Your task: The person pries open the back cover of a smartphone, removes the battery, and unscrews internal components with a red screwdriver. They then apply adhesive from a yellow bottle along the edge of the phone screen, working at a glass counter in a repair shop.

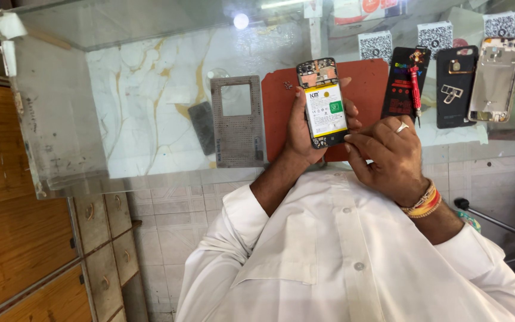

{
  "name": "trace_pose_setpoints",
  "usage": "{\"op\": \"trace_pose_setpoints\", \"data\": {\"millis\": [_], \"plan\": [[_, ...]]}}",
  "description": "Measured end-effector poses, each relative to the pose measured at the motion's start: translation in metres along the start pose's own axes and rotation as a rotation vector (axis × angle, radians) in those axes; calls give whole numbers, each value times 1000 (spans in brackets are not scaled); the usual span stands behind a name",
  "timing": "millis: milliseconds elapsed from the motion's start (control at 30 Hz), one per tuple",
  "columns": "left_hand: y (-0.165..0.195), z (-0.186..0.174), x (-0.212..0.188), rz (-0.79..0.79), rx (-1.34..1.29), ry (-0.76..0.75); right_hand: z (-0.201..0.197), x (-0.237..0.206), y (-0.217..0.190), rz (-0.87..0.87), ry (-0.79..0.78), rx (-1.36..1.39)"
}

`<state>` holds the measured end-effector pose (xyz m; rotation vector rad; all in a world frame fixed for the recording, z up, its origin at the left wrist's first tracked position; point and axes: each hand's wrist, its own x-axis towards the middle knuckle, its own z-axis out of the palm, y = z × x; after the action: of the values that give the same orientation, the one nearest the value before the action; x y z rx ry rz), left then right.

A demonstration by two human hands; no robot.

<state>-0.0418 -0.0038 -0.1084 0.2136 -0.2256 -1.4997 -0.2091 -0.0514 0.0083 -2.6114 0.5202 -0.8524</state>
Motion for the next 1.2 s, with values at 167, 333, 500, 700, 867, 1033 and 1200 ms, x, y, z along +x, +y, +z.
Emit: {"op": "trace_pose_setpoints", "data": {"millis": [167,333,500,700,867,1033,1200], "plan": [[-1,10,-3,-12,3,46,-3,-4,0,-75,35,-137],[-4,12,-7,-29,1,77,-5,-3,-5,-116,42,-143],[-7,12,-8,-27,28,94,-9,2,-7,-143,22,-158],[-7,11,-7,-16,38,80,-16,4,-7,-96,-57,-177],[-8,11,-8,-37,33,106,-17,6,-7,-71,-62,-175],[-6,8,-10,-42,38,91,-15,7,-9,-69,-38,-164],[-5,15,-13,-55,24,37,-18,-7,6,49,109,-178]]}}
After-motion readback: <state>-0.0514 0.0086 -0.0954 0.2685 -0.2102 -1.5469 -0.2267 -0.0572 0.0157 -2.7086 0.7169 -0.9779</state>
